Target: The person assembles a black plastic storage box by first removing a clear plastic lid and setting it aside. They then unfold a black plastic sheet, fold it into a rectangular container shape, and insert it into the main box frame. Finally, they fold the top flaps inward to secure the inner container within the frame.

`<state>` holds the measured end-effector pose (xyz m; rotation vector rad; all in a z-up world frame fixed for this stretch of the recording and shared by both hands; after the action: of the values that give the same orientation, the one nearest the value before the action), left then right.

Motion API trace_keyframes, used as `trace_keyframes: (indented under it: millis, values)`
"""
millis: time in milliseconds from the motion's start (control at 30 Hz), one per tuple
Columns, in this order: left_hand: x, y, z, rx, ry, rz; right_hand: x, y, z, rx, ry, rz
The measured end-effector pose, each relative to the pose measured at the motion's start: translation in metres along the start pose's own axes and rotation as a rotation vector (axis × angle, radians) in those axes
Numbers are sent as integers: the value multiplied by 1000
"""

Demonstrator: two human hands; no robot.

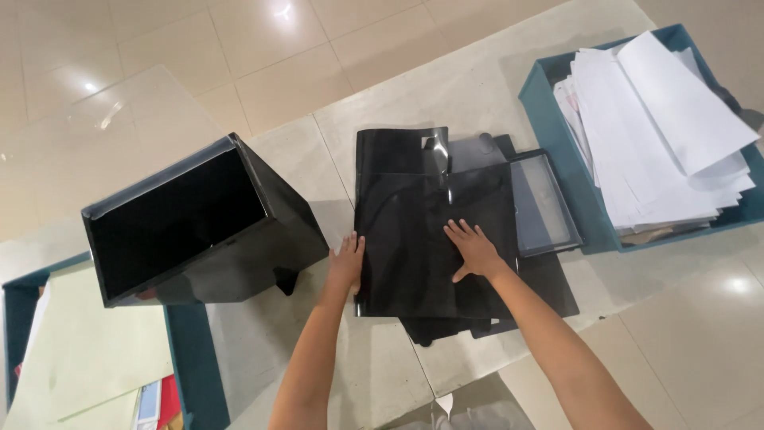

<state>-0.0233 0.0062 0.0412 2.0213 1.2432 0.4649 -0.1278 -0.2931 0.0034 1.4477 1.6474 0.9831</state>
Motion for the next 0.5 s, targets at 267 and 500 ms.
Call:
trace_keyframes:
  millis: [267, 500]
  values:
    - [40, -109, 122, -478, -141, -15, 13, 8, -6, -30, -91, 43]
    - [14, -21, 68, -273, -201, 55, 25, 32, -12, 57, -312, 26]
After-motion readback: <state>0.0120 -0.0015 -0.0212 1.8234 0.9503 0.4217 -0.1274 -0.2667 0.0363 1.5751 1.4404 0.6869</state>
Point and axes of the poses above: each hand's wrist, its own z-axis towards the middle knuckle, its own y-axis out of the back of the hand, x = y × z, the point moved 2 cm from there along z, towards the middle knuckle, and after that the axes turned 12 degrees about -z, right-handed, at the moved point
